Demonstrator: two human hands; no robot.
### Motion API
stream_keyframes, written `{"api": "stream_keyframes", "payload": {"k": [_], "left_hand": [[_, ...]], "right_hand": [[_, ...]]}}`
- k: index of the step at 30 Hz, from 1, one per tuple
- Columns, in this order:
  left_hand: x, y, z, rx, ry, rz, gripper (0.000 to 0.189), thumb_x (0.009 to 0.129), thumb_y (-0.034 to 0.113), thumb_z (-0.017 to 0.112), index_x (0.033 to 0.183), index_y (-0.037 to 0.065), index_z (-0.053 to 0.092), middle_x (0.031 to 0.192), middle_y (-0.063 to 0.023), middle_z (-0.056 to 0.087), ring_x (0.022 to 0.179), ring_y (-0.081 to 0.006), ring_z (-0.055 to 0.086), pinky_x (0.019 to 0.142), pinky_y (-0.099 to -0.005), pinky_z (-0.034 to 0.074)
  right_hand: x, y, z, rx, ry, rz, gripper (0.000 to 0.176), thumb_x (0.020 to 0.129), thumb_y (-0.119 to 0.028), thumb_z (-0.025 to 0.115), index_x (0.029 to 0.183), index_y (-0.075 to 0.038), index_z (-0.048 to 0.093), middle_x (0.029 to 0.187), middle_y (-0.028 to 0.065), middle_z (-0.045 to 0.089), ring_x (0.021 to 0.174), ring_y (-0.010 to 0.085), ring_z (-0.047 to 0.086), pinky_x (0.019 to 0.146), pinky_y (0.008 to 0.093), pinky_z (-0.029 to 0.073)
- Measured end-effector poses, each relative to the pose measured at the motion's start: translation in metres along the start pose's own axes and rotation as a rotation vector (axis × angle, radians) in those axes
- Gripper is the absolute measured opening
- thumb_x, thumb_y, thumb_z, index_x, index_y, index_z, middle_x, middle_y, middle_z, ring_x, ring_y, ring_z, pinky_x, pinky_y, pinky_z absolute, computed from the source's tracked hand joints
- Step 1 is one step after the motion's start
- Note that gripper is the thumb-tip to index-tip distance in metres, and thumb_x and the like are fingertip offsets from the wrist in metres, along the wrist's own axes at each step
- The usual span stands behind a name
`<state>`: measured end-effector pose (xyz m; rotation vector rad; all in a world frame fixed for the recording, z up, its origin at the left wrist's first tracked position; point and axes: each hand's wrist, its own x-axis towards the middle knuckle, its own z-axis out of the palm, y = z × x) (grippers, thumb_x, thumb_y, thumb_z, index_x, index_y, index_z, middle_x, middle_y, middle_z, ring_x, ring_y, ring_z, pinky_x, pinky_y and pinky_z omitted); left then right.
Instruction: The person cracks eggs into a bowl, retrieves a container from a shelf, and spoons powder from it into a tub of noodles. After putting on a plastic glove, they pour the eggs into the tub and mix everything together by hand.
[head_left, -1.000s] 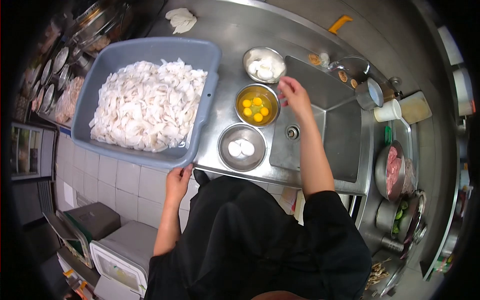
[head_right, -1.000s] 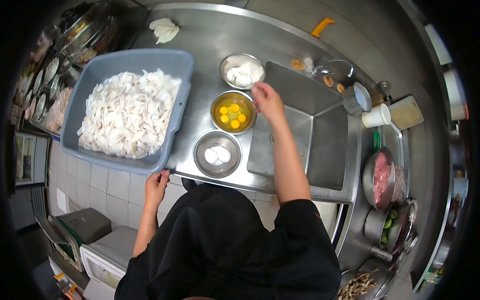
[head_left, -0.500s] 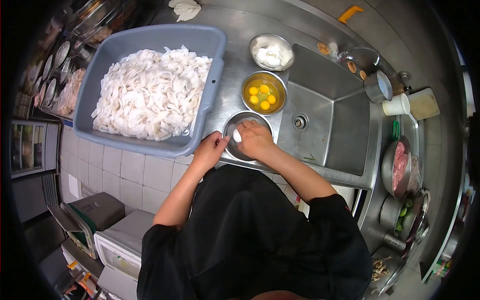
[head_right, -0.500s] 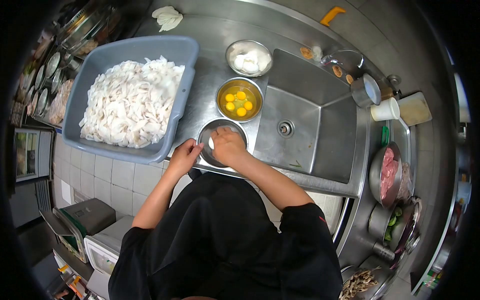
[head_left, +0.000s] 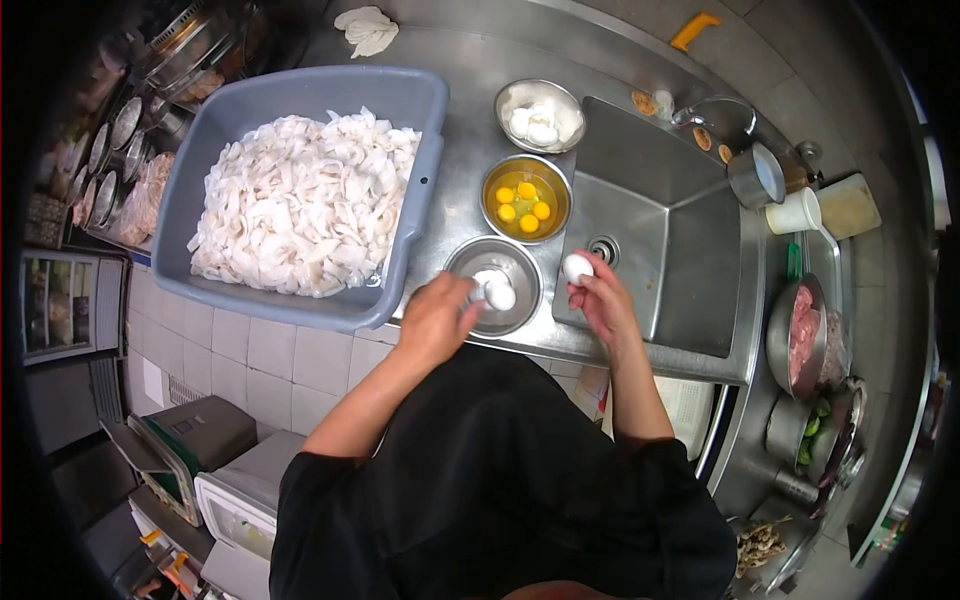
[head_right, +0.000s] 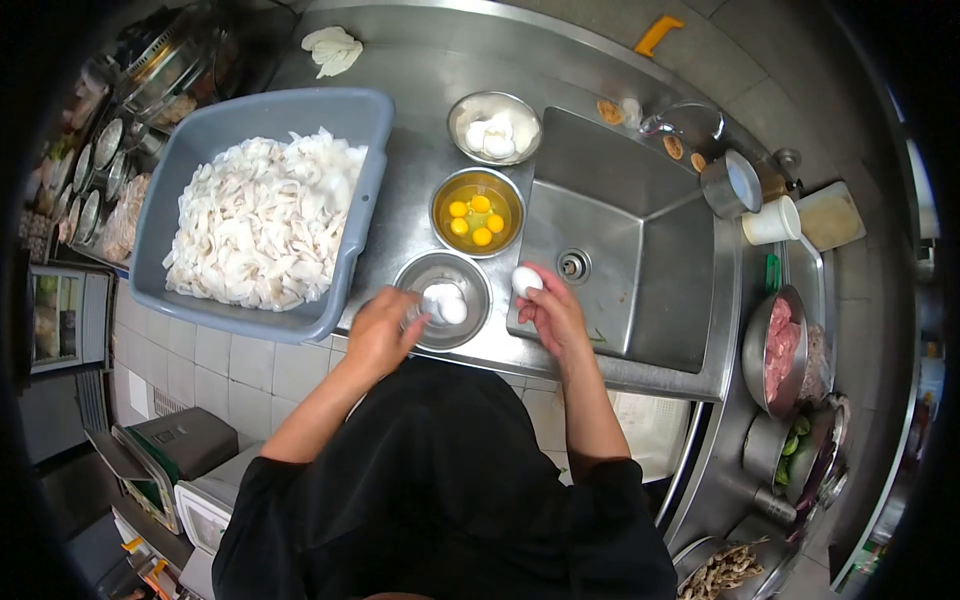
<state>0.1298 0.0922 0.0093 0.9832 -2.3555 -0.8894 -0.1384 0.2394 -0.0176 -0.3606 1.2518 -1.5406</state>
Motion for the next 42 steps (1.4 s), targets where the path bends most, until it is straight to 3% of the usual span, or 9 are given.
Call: {"api": "stream_keyframes", "payload": {"k": [2, 4, 5, 8, 16, 21, 26, 35, 42], "left_hand": [[0.015, 0.011, 0.006, 0.056, -0.268, 0.280, 0.039, 0.083, 0.023, 0.074, 0.117, 0.006, 0.064, 0.114, -0.0143, 0.062, 0.107, -0.0332, 0.061, 0.092, -0.0441, 0.048], [0.021, 0.013, 0.028, 0.221, -0.259, 0.385, 0.040, 0.083, 0.017, 0.068, 0.122, 0.010, 0.065, 0.125, -0.0137, 0.059, 0.122, -0.0317, 0.055, 0.101, -0.0473, 0.043], [0.029, 0.013, 0.037, 0.327, -0.506, 0.267, 0.054, 0.082, 0.020, 0.071, 0.135, 0.016, 0.059, 0.142, -0.0166, 0.050, 0.132, -0.0335, 0.048, 0.111, -0.0503, 0.035], [0.045, 0.003, 0.067, 0.409, -0.602, 0.150, 0.054, 0.082, 0.020, 0.070, 0.135, 0.016, 0.057, 0.141, -0.0161, 0.051, 0.126, -0.0330, 0.054, 0.107, -0.0476, 0.040], [0.054, 0.081, -0.031, 0.025, -0.563, 0.210, 0.051, 0.082, 0.027, 0.071, 0.127, 0.007, 0.057, 0.123, -0.0182, 0.060, 0.114, -0.0368, 0.061, 0.094, -0.0461, 0.049], [0.143, 0.087, -0.142, 0.034, -0.228, 0.136, 0.048, 0.080, 0.026, 0.072, 0.123, 0.008, 0.061, 0.113, -0.0183, 0.067, 0.101, -0.0346, 0.066, 0.087, -0.0434, 0.053], [0.309, -0.032, -0.211, 0.241, -0.008, 0.111, 0.050, 0.078, 0.034, 0.073, 0.117, 0.003, 0.066, 0.106, -0.0190, 0.071, 0.096, -0.0337, 0.068, 0.084, -0.0407, 0.052], [0.500, -0.240, -0.212, 0.772, -0.387, 0.049, 0.050, 0.072, 0.034, 0.074, 0.112, 0.002, 0.072, 0.110, -0.0209, 0.071, 0.100, -0.0349, 0.069, 0.086, -0.0415, 0.054], [0.544, -0.228, -0.196, 0.959, -0.740, -0.020, 0.057, 0.070, 0.033, 0.078, 0.112, -0.005, 0.070, 0.114, -0.0212, 0.070, 0.102, -0.0322, 0.070, 0.087, -0.0404, 0.055]], "right_hand": [[-0.002, 0.007, 0.000, 0.135, 0.004, 0.052, 0.049, 0.094, -0.009, 0.058, 0.141, 0.000, 0.046, 0.112, 0.0118, 0.063, 0.085, 0.0169, 0.064, 0.064, 0.0302, 0.053], [-0.001, 0.014, 0.000, 0.138, -0.021, 0.045, 0.046, 0.095, -0.009, 0.056, 0.139, 0.000, 0.048, 0.112, 0.0120, 0.063, 0.084, 0.0167, 0.064, 0.065, 0.0305, 0.053], [0.000, 0.015, 0.000, 0.126, -0.005, 0.045, 0.045, 0.095, -0.009, 0.057, 0.138, 0.000, 0.048, 0.111, 0.0120, 0.064, 0.083, 0.0169, 0.064, 0.065, 0.0305, 0.053], [0.002, 0.015, -0.001, 0.109, -0.018, 0.040, 0.044, 0.095, -0.009, 0.057, 0.137, -0.001, 0.049, 0.109, 0.0114, 0.065, 0.081, 0.0172, 0.064, 0.064, 0.0307, 0.053], [0.007, -0.002, -0.022, 0.187, -0.006, 0.014, 0.042, 0.092, -0.006, 0.057, 0.133, 0.001, 0.052, 0.105, 0.0110, 0.064, 0.080, 0.0176, 0.064, 0.060, 0.0298, 0.054], [0.016, -0.016, -0.027, 0.184, 0.035, -0.111, 0.046, 0.090, -0.009, 0.059, 0.134, 0.000, 0.050, 0.106, 0.0124, 0.064, 0.078, 0.0188, 0.065, 0.060, 0.0312, 0.055], [0.007, -0.013, -0.003, 0.177, 0.180, -0.193, 0.047, 0.090, -0.010, 0.059, 0.135, -0.002, 0.050, 0.106, 0.0128, 0.064, 0.078, 0.0188, 0.064, 0.061, 0.0311, 0.055], [-0.036, 0.024, 0.084, 0.189, 0.641, -0.307, 0.048, 0.091, -0.012, 0.058, 0.136, -0.001, 0.048, 0.104, 0.0130, 0.064, 0.074, 0.0176, 0.064, 0.057, 0.0284, 0.054], [-0.064, 0.054, 0.134, 0.207, 0.869, -0.339, 0.049, 0.090, -0.015, 0.060, 0.135, 0.001, 0.047, 0.103, 0.0109, 0.063, 0.071, 0.0171, 0.064, 0.057, 0.0297, 0.055]]}}
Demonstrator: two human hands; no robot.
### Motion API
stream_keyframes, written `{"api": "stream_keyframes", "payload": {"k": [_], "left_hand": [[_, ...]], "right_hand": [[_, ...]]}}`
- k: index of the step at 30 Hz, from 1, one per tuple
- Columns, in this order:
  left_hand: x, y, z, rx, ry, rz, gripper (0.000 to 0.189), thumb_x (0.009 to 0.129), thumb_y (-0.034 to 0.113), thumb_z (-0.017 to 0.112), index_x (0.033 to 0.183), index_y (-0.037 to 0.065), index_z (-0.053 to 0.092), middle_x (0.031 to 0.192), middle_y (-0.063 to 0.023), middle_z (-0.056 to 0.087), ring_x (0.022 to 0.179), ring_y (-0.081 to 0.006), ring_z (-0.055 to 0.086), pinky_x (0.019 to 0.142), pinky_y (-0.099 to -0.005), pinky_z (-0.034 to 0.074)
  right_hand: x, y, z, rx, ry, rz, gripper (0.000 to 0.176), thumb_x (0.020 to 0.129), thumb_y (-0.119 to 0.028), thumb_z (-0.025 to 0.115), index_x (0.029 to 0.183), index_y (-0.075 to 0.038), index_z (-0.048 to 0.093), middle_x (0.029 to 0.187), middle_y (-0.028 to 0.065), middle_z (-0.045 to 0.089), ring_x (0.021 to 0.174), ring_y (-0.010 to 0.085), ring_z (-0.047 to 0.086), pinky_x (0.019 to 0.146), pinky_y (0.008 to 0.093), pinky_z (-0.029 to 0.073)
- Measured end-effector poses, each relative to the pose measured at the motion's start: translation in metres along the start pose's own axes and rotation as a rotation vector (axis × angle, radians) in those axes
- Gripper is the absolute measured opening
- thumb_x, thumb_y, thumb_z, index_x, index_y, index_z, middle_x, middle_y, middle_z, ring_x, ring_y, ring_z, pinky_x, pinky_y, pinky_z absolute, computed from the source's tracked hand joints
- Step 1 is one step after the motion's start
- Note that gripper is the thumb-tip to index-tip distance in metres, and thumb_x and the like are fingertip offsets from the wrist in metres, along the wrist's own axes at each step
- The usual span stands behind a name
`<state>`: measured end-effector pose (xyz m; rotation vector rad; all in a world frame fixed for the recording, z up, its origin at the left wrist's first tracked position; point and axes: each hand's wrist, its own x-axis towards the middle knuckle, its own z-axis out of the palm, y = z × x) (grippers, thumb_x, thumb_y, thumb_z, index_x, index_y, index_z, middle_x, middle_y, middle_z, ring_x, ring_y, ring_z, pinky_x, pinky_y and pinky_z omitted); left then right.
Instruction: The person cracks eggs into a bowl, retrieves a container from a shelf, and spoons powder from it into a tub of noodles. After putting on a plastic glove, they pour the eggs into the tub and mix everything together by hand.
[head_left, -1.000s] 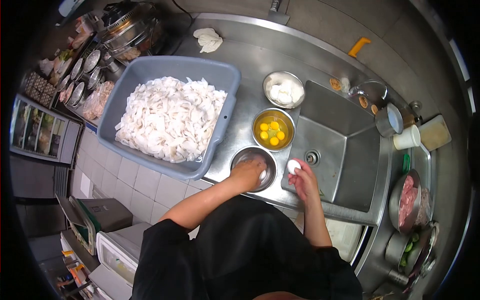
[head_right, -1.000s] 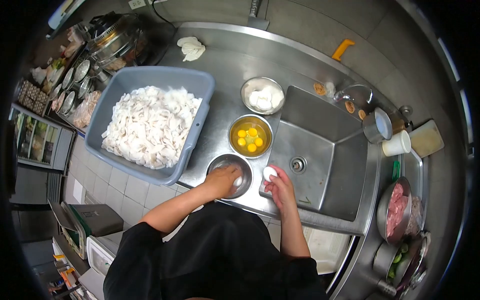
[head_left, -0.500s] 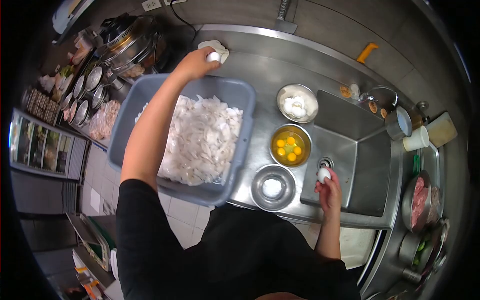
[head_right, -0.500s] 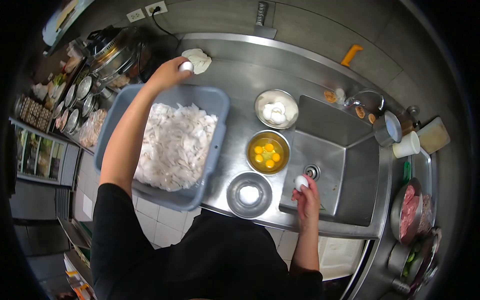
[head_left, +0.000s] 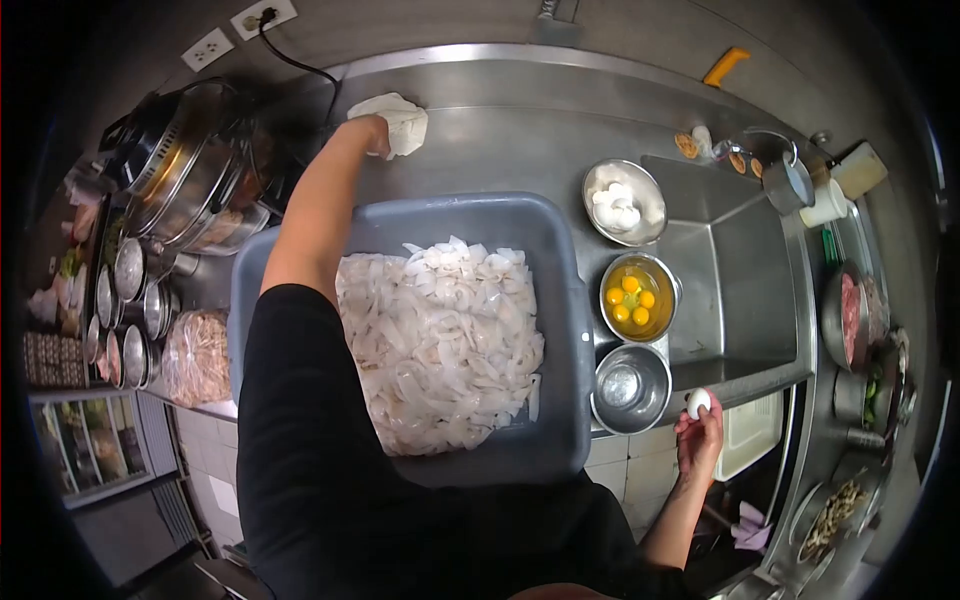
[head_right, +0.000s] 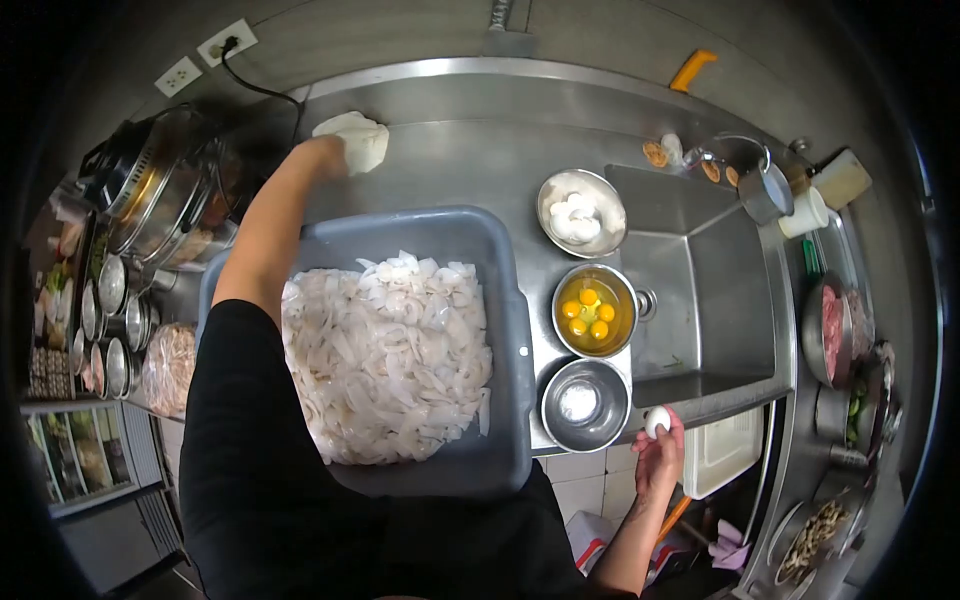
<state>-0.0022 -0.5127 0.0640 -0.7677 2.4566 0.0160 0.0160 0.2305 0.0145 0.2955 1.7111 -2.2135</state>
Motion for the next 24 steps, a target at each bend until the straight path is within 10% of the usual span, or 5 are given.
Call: {"api": "stream_keyframes", "payload": {"k": [10, 24], "left_hand": [[0.099, -0.018, 0.038, -0.042, 0.173, 0.107, 0.084, 0.051, 0.016, 0.086, 0.130, 0.006, 0.062, 0.124, -0.0174, 0.066, 0.118, -0.0329, 0.062, 0.097, -0.0400, 0.050], [0.032, -0.051, -0.017, -0.129, 0.583, 0.218, 0.051, 0.088, 0.033, 0.069, 0.130, 0.005, 0.061, 0.126, -0.0194, 0.066, 0.115, -0.0342, 0.063, 0.098, -0.0406, 0.048]], "right_hand": [[-0.038, 0.012, 0.010, 0.014, 0.072, 0.004, 0.050, 0.090, -0.015, 0.061, 0.135, 0.000, 0.047, 0.110, 0.0139, 0.063, 0.075, 0.0176, 0.064, 0.058, 0.0292, 0.055], [-0.035, -0.001, 0.003, 0.181, -0.135, -0.002, 0.043, 0.092, -0.012, 0.061, 0.133, -0.005, 0.050, 0.119, 0.0206, 0.061, 0.091, 0.0255, 0.068, 0.073, 0.0350, 0.059]]}}
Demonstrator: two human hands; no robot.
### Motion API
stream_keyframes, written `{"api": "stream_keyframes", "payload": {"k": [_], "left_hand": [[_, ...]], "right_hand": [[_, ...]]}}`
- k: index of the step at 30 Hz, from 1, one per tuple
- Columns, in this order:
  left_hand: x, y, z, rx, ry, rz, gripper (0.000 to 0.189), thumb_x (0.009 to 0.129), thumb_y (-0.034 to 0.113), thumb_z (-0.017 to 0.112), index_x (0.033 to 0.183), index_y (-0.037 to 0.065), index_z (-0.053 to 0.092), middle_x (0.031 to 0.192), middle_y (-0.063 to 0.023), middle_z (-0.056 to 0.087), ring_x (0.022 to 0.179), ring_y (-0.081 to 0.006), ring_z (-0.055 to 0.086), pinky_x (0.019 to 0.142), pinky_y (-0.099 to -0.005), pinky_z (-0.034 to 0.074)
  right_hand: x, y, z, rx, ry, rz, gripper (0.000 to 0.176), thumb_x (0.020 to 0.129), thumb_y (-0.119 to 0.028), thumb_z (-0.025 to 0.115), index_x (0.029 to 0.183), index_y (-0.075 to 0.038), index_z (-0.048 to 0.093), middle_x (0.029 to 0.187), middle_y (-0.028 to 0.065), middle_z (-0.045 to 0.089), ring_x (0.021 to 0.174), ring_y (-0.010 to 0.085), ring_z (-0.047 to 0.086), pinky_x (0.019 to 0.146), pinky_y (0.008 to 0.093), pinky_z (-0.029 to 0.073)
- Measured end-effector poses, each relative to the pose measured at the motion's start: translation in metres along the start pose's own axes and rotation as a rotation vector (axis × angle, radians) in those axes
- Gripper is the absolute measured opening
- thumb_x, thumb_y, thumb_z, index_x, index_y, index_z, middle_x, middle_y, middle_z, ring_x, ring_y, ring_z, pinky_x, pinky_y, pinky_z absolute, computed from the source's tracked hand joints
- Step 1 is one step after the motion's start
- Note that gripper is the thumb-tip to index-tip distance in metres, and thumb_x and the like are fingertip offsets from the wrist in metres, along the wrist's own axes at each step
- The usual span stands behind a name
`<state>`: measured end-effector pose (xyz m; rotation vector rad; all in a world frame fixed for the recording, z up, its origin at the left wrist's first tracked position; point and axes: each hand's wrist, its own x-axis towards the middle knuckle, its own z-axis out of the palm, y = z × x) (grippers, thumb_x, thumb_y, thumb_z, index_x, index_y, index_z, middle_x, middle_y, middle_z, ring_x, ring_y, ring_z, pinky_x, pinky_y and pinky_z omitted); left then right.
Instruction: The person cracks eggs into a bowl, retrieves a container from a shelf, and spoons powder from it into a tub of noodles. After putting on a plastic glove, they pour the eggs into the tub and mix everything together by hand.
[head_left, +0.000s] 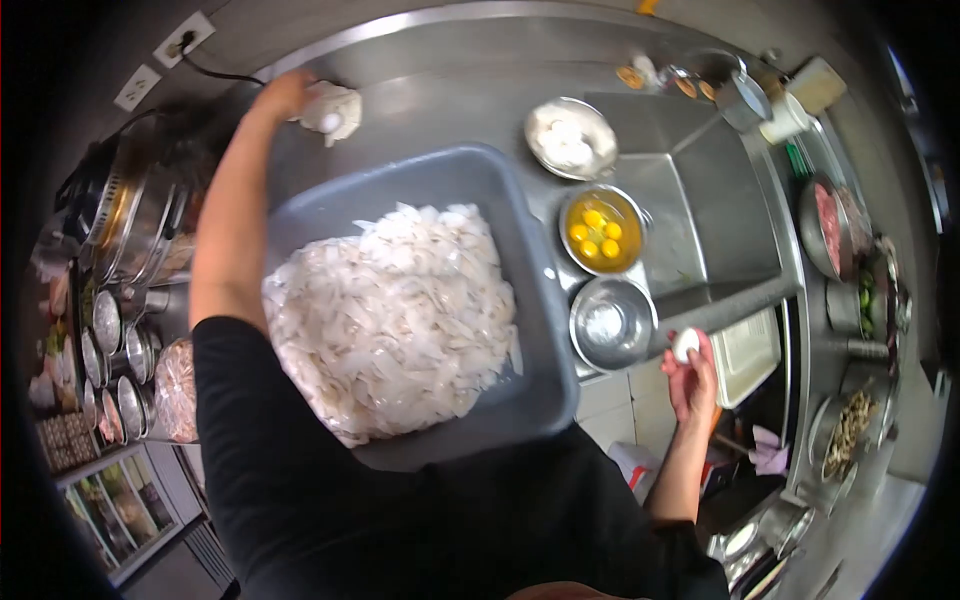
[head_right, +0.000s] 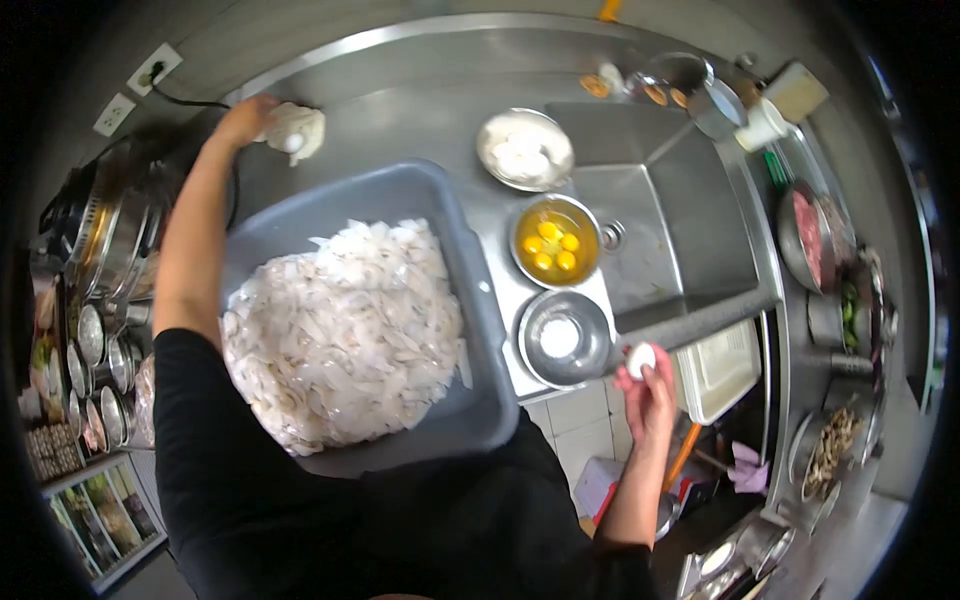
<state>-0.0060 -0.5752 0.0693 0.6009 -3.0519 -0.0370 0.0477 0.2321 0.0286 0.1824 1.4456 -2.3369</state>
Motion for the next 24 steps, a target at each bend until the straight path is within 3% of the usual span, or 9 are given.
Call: {"api": "stream_keyframes", "payload": {"k": [1, 2, 3, 6, 9, 12, 16, 20, 24], "left_hand": [[-0.022, 0.026, -0.024, -0.138, -0.007, -0.068, 0.049, 0.091, 0.031, 0.066, 0.132, 0.005, 0.060, 0.129, -0.0185, 0.064, 0.118, -0.0333, 0.062, 0.100, -0.0407, 0.047], [-0.027, 0.024, -0.030, -0.082, 0.045, 0.049, 0.051, 0.092, 0.031, 0.066, 0.133, 0.002, 0.058, 0.132, -0.0185, 0.063, 0.121, -0.0310, 0.061, 0.100, -0.0395, 0.047], [-0.040, 0.034, -0.042, -0.130, 0.077, 0.073, 0.049, 0.093, 0.038, 0.066, 0.129, 0.006, 0.061, 0.129, -0.0189, 0.064, 0.119, -0.0358, 0.061, 0.101, -0.0410, 0.046], [-0.090, 0.077, -0.076, -0.294, 0.126, 0.168, 0.049, 0.093, 0.033, 0.068, 0.132, 0.005, 0.059, 0.127, -0.0154, 0.065, 0.100, -0.0210, 0.065, 0.090, -0.0333, 0.050], [-0.175, 0.168, -0.140, -0.548, -0.009, 0.154, 0.042, 0.097, 0.022, 0.064, 0.133, 0.001, 0.057, 0.126, -0.0059, 0.063, 0.115, -0.0150, 0.057, 0.100, -0.0283, 0.043], [-0.259, 0.259, -0.192, -0.635, -0.107, 0.079, 0.038, 0.096, 0.012, 0.061, 0.132, 0.001, 0.057, 0.120, -0.0037, 0.062, 0.099, -0.0076, 0.055, 0.089, -0.0226, 0.043], [-0.347, 0.357, -0.219, -0.486, 0.039, 0.223, 0.049, 0.088, 0.031, 0.066, 0.123, -0.003, 0.063, 0.120, -0.0142, 0.063, 0.097, -0.0212, 0.061, 0.090, -0.0325, 0.046], [-0.407, 0.429, -0.183, -0.829, 0.148, 0.184, 0.048, 0.083, 0.031, 0.070, 0.113, -0.006, 0.066, 0.111, -0.0232, 0.067, 0.091, -0.0290, 0.067, 0.086, -0.0394, 0.051], [-0.438, 0.485, -0.106, -1.281, 0.147, 0.036, 0.045, 0.085, 0.028, 0.071, 0.113, -0.007, 0.066, 0.109, -0.0214, 0.068, 0.091, -0.0269, 0.067, 0.086, -0.0380, 0.052]], "right_hand": [[0.005, -0.002, 0.000, -0.052, 0.002, 0.011, 0.043, 0.092, -0.010, 0.061, 0.133, -0.005, 0.050, 0.119, 0.0189, 0.062, 0.091, 0.0251, 0.068, 0.074, 0.0348, 0.059], [0.010, -0.004, 0.000, -0.104, 0.008, 0.024, 0.043, 0.092, -0.009, 0.060, 0.133, -0.004, 0.050, 0.119, 0.0171, 0.062, 0.091, 0.0248, 0.068, 0.074, 0.0347, 0.059], [0.016, -0.005, -0.003, -0.167, 0.012, 0.002, 0.044, 0.092, -0.007, 0.061, 0.134, -0.004, 0.049, 0.119, 0.0149, 0.063, 0.091, 0.0233, 0.068, 0.073, 0.0331, 0.058], [0.039, -0.007, -0.016, -0.404, -0.007, -0.067, 0.048, 0.091, -0.007, 0.066, 0.137, -0.004, 0.050, 0.112, 0.0089, 0.065, 0.088, 0.0174, 0.065, 0.070, 0.0276, 0.054], [0.067, -0.007, -0.029, -0.653, -0.052, -0.151, 0.047, 0.088, -0.012, 0.072, 0.132, -0.003, 0.057, 0.109, 0.0061, 0.066, 0.085, 0.0116, 0.061, 0.069, 0.0263, 0.050], [0.101, 0.000, -0.044, -0.972, -0.130, -0.249, 0.048, 0.085, -0.014, 0.075, 0.130, -0.005, 0.059, 0.111, 0.0076, 0.067, 0.084, 0.0126, 0.062, 0.070, 0.0271, 0.050], [0.139, 0.000, -0.044, -1.289, -0.401, -0.564, 0.047, 0.083, -0.018, 0.076, 0.126, -0.008, 0.061, 0.122, 0.0126, 0.065, 0.100, 0.0300, 0.064, 0.086, 0.0378, 0.052], [0.168, 0.002, -0.056, -1.350, -0.612, -0.743, 0.047, 0.083, -0.019, 0.076, 0.126, -0.009, 0.061, 0.122, 0.0127, 0.065, 0.109, 0.0316, 0.061, 0.091, 0.0384, 0.051], [0.174, -0.017, -0.054, -1.288, -0.753, -0.737, 0.046, 0.084, -0.019, 0.074, 0.126, -0.008, 0.061, 0.123, 0.0138, 0.064, 0.114, 0.0335, 0.059, 0.096, 0.0409, 0.048]]}}
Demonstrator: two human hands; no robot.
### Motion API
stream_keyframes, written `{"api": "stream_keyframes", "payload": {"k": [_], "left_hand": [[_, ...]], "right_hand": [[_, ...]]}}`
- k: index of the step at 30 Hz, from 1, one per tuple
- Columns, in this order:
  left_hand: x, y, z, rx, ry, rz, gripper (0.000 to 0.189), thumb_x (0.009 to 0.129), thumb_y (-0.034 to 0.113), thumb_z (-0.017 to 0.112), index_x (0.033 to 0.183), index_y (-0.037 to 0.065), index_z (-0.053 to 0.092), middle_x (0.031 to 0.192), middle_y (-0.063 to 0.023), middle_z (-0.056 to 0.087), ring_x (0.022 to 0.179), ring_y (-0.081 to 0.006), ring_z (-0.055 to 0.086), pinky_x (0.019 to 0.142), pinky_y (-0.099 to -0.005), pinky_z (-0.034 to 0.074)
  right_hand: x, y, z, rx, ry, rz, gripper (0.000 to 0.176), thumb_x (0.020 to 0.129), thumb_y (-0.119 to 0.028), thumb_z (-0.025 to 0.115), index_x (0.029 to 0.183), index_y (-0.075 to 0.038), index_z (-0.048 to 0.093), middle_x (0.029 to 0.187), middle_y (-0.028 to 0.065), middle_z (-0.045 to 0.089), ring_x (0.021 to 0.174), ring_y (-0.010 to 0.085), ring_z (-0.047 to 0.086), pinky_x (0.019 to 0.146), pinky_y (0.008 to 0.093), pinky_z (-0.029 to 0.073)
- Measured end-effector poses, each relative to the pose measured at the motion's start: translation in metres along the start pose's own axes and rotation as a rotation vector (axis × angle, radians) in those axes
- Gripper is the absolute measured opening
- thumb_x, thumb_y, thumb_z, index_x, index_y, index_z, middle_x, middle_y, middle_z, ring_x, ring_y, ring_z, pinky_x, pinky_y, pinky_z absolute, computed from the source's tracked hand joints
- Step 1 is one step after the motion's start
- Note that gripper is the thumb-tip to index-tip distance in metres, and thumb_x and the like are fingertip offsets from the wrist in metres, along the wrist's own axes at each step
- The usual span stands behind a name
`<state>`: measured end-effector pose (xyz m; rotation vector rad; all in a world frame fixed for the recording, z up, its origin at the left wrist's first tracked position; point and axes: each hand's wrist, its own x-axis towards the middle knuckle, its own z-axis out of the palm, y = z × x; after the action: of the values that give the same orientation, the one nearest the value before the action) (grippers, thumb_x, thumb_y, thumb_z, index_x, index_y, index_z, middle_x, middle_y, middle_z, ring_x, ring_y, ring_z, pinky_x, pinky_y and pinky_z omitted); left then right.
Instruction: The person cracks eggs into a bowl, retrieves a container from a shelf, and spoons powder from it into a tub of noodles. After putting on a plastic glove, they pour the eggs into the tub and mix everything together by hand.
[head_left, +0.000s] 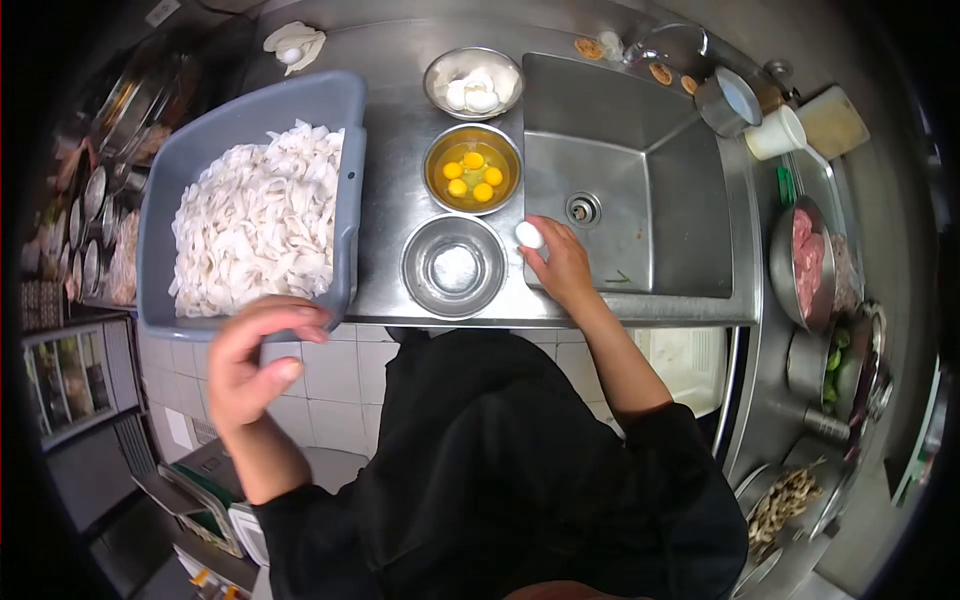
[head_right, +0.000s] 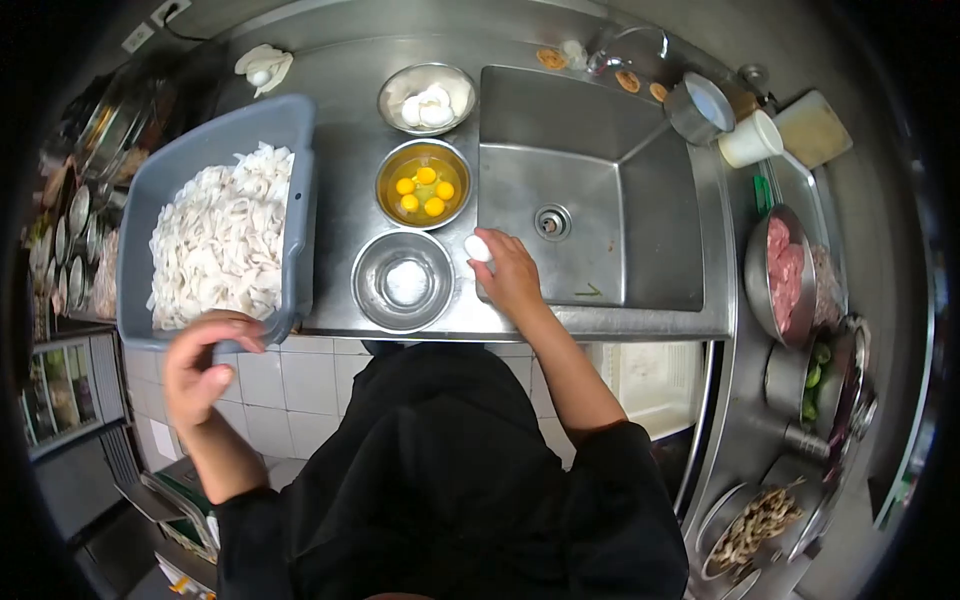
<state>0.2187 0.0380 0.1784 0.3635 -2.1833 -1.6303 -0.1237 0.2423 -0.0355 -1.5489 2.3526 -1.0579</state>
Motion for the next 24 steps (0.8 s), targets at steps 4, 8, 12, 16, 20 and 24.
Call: {"api": "stream_keyframes", "payload": {"k": [4, 8, 12, 16, 20, 24], "left_hand": [[-0.032, -0.053, 0.066, -0.258, 0.127, -0.227, 0.029, 0.091, 0.010, 0.068, 0.117, -0.003, 0.065, 0.107, -0.0138, 0.071, 0.092, -0.0188, 0.067, 0.084, -0.0338, 0.052], [-0.038, -0.086, 0.097, -0.238, 0.145, -0.330, 0.026, 0.091, 0.007, 0.068, 0.116, 0.000, 0.066, 0.108, -0.0100, 0.071, 0.091, -0.0153, 0.067, 0.085, -0.0318, 0.052], [-0.016, -0.100, 0.107, -0.148, 0.107, -0.316, 0.024, 0.092, 0.009, 0.069, 0.115, 0.003, 0.067, 0.105, -0.0068, 0.071, 0.090, -0.0130, 0.066, 0.084, -0.0292, 0.051], [0.027, -0.105, 0.115, 0.049, 0.109, -0.149, 0.027, 0.092, 0.016, 0.070, 0.116, 0.003, 0.067, 0.099, -0.0092, 0.070, 0.083, -0.0161, 0.065, 0.077, -0.0301, 0.052], [0.081, -0.114, 0.127, 0.280, 0.191, 0.049, 0.035, 0.090, 0.021, 0.071, 0.120, 0.006, 0.066, 0.102, -0.0113, 0.067, 0.076, -0.0217, 0.065, 0.072, -0.0335, 0.053], [0.125, -0.126, 0.135, 0.324, 0.253, 0.032, 0.043, 0.088, 0.023, 0.072, 0.127, 0.009, 0.062, 0.107, -0.0112, 0.066, 0.077, -0.0229, 0.065, 0.073, -0.0359, 0.053]], "right_hand": [[0.010, -0.014, -0.005, 0.029, 0.121, -0.004, 0.048, 0.084, -0.019, 0.074, 0.127, -0.006, 0.059, 0.125, 0.0148, 0.063, 0.112, 0.0344, 0.059, 0.095, 0.0419, 0.048], [0.005, 0.010, 0.028, -0.141, -0.011, -0.109, 0.049, 0.084, -0.019, 0.073, 0.129, -0.006, 0.058, 0.125, 0.0150, 0.062, 0.111, 0.0343, 0.058, 0.095, 0.0432, 0.048], [0.006, -0.015, 0.020, 0.079, 0.100, 0.059, 0.050, 0.087, -0.020, 0.071, 0.132, -0.004, 0.056, 0.122, 0.0150, 0.063, 0.109, 0.0343, 0.059, 0.091, 0.0422, 0.049], [0.032, -0.028, -0.002, 0.980, 0.044, 0.563, 0.044, 0.094, -0.021, 0.065, 0.132, -0.002, 0.054, 0.110, 0.0110, 0.067, 0.084, 0.0187, 0.065, 0.066, 0.0294, 0.053], [0.065, -0.038, -0.024, 1.463, -0.230, 0.604, 0.034, 0.098, -0.029, 0.060, 0.119, -0.003, 0.058, 0.101, 0.0084, 0.067, 0.074, 0.0134, 0.061, 0.058, 0.0282, 0.050], [0.098, -0.041, -0.008, 1.310, -0.364, 0.664, 0.044, 0.102, -0.047, 0.050, 0.110, -0.005, 0.061, 0.082, 0.0043, 0.065, 0.060, 0.0111, 0.055, 0.045, 0.0271, 0.044]]}}
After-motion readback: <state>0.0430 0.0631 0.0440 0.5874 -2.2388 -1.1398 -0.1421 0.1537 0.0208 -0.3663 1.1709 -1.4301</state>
